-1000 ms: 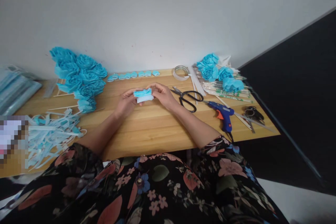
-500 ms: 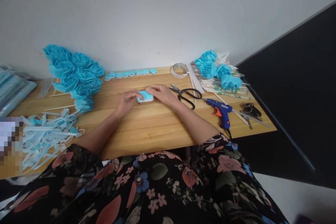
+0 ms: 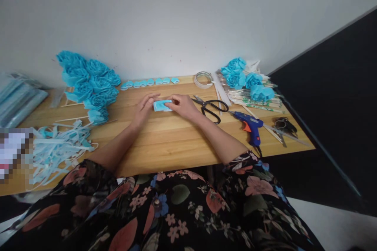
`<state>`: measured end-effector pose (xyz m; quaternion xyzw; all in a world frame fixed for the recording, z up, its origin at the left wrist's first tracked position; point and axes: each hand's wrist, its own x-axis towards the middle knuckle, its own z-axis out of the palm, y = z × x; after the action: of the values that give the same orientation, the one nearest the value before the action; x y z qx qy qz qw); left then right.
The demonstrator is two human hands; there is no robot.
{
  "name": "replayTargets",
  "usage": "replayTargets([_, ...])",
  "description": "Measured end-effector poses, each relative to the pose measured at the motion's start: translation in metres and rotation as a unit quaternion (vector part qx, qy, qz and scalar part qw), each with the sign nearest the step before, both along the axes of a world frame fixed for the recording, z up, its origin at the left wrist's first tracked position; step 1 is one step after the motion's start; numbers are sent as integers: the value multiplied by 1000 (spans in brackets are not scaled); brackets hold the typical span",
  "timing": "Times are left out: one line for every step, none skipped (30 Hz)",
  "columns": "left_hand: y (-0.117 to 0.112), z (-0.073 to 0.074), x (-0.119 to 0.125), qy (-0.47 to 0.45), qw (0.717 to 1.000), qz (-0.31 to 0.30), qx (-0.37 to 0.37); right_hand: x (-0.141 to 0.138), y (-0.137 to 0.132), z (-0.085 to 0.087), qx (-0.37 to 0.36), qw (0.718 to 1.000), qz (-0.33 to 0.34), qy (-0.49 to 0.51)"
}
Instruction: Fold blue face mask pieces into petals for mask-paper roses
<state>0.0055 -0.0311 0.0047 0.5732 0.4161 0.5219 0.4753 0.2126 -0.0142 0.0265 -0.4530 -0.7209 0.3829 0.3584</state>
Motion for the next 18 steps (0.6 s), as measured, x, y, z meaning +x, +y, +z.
replayTargets([0,0,1,23,1000,3,6,-1,-1,1,7,1000,1,-4])
replayTargets([0,0,3,40,999,7,11,-2,-3,2,13,1000,3,-6])
replayTargets([1,-1,4,48,999,9,13,-2,-3,3,18,1000,5,-7])
replayTargets([2,-3,5,51,999,11,13,-3,-3,3,21,1000,6,-6])
replayTargets([3,-5,5,51,999,13,11,-3,-3,2,21,1000,6,-3])
replayTargets([4,-6,5,51,999,15,8,-3,-2,1,19,1000,6,0])
replayTargets([5,-8,5,49,999,17,3,-3,-2,1,14,1000,7,5])
replayTargets([6,-9,5,49,999,18,-4,-3,-1,0,7,1000,11,10])
replayTargets([6,-10,4,49,999,20,-11,-3,0,0,-1,1000,16,16])
replayTargets([7,-11,4,50,998,23,-16,-3,0,0,-8,1000,23,20])
replayTargets([7,-11,3,55,998,27,-19,-2,1,0,-14,999,29,22])
replayTargets([7,-10,3,62,997,30,-18,-2,1,1,-18,999,36,20])
replayTargets([6,-9,2,74,997,33,-14,-2,1,2,-19,999,41,16])
replayTargets([6,-8,2,89,995,37,-8,-1,0,2,-19,999,45,9])
replayTargets([5,-6,1,106,994,42,0,-1,0,3,-17,999,49,2])
replayTargets([4,-4,1,123,991,45,7,0,0,3,-13,999,52,-6])
replayTargets([4,-2,1,139,989,48,14,0,0,3,-5,998,54,-13])
replayTargets([3,-1,2,152,987,51,22,0,0,3,5,998,54,-20])
